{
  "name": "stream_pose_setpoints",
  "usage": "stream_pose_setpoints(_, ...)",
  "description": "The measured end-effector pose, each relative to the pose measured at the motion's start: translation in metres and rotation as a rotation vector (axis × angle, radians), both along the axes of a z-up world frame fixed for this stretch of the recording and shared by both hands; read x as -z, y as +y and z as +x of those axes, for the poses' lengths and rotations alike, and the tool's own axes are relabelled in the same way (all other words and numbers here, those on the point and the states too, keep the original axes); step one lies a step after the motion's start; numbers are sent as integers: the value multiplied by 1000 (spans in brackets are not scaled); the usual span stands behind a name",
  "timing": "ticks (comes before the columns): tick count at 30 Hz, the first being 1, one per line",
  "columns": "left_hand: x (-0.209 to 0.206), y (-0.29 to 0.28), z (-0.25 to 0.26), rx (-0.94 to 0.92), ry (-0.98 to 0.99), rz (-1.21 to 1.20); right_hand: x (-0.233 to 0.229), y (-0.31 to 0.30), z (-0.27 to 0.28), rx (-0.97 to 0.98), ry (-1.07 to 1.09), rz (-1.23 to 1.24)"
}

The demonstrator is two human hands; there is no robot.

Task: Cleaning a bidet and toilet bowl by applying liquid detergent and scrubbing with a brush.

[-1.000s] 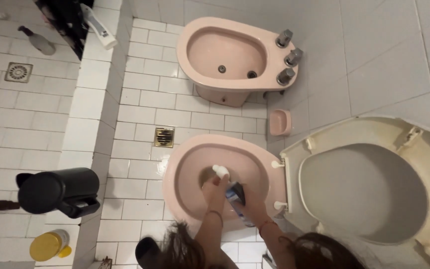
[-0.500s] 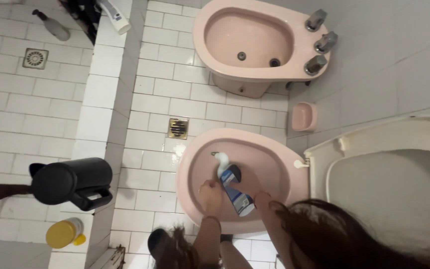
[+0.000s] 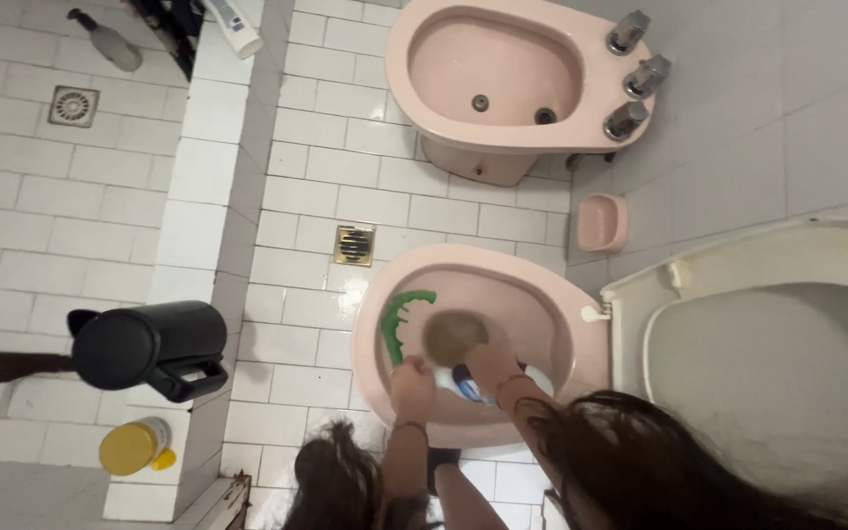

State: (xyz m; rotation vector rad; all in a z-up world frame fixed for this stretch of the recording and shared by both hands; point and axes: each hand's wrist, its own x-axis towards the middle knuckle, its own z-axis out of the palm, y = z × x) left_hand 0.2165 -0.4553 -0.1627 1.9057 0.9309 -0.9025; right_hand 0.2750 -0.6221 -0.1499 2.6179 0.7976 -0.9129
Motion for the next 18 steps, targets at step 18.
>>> stream_pose_setpoints(18, -54, 6, 31, 134, -283, 275, -42, -58, -16, -49, -14, -189)
